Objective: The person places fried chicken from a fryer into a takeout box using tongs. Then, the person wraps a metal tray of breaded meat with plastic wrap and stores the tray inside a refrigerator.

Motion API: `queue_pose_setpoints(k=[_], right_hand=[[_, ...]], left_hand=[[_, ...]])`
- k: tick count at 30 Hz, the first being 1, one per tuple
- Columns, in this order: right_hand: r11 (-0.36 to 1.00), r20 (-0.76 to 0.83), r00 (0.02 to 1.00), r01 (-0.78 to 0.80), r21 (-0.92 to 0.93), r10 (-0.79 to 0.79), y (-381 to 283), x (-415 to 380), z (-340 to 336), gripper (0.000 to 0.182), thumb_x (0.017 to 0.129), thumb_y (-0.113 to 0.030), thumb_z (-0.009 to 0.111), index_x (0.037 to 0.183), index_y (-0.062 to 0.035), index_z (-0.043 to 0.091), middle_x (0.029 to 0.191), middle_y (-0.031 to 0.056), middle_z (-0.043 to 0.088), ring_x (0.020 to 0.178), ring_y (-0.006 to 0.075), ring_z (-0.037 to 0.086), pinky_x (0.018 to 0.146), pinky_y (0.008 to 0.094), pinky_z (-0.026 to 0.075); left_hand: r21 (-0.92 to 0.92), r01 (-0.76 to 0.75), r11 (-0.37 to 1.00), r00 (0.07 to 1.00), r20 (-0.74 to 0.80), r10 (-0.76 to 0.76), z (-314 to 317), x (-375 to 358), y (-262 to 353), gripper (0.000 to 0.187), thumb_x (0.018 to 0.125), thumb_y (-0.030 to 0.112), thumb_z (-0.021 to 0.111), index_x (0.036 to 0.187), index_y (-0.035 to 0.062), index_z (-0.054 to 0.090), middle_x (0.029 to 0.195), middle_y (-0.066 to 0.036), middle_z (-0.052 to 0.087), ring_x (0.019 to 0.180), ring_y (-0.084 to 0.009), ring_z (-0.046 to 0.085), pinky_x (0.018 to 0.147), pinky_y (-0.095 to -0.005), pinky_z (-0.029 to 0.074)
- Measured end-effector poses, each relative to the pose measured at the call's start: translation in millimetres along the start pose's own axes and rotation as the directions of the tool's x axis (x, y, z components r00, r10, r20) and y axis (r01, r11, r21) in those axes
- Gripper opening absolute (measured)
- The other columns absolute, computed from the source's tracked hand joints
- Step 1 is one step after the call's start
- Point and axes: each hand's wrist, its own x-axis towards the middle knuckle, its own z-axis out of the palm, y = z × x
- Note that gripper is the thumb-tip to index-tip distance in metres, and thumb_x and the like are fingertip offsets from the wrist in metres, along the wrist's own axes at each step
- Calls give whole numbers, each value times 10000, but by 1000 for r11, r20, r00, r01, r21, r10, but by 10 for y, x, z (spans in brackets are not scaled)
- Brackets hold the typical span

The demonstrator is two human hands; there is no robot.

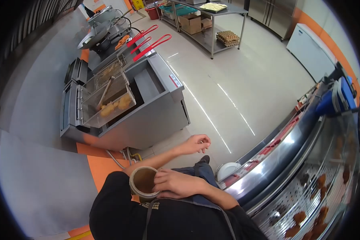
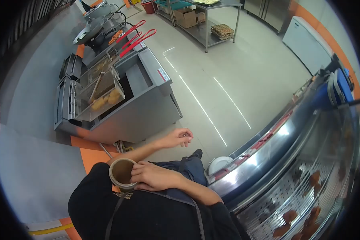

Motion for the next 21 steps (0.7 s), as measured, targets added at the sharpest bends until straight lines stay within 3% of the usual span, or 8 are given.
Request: queue_pose_setpoints(k=[3,5,6,8,10,15,19,21], right_hand=[[998,-66,997,52,28,-50,241,-42,-596,170,779,-148,639,885,-28,580,833,91,511,853,256,480,835,378,357],[999,-99,995,17,37,-14,362,-137,-969,183,771,-139,655,888,-23,575,821,94,496,841,265,470,835,383,353],[999,-166,986,-36,-15,33,407,-212,-1219,174,758,-106,670,880,-13,588,798,92,498,816,269,462,812,372,359],[993,-290,949,-121,17,121,598,-407,-1697,165,746,-86,688,853,9,606,766,90,523,783,263,477,763,361,377],[979,-377,904,-184,85,202,793,-583,-2132,172,735,-85,703,837,21,612,746,97,541,757,256,491,731,356,384],[949,-473,827,-307,75,305,1377,-726,-3391,216,729,-127,723,807,37,606,732,111,561,720,232,509,694,337,394],[885,-638,655,-455,96,406,1795,-612,-4391,239,755,-178,701,773,33,590,728,95,551,726,197,493,676,311,383],[854,-702,569,-509,109,429,2080,-688,-4815,185,772,-142,681,782,20,591,727,60,539,709,158,479,661,284,376]], left_hand=[[266,118,957,985,95,-147,-711,171,190,228,910,268,504,976,59,566,844,-33,595,793,-106,577,649,-254,465],[18,345,938,875,356,-329,-1013,-19,252,310,927,328,476,1022,49,570,914,-32,606,859,-109,560,734,-263,459],[-159,524,837,786,470,-403,-1081,-104,364,371,938,348,451,1104,34,559,1002,-27,608,920,-121,553,821,-282,450],[-438,444,782,884,70,-463,-1128,-231,339,408,943,337,443,1205,33,518,1105,-64,594,995,-145,559,906,-301,438],[-762,358,540,850,26,-527,-1224,88,451,434,943,350,438,1224,25,496,1156,-86,572,997,-148,569,874,-291,466],[-668,449,593,856,132,-499,-1712,1551,974,578,935,482,355,1256,12,457,1185,-118,548,1007,-157,565,857,-289,474],[-640,342,688,929,118,-352,-2254,2546,1347,592,942,482,336,1270,0,435,1203,-114,536,1034,-166,551,889,-293,447],[-404,127,906,990,2,-138,-2542,3004,1258,582,943,459,359,1270,-17,427,1216,-138,527,1081,-194,529,923,-307,418]])
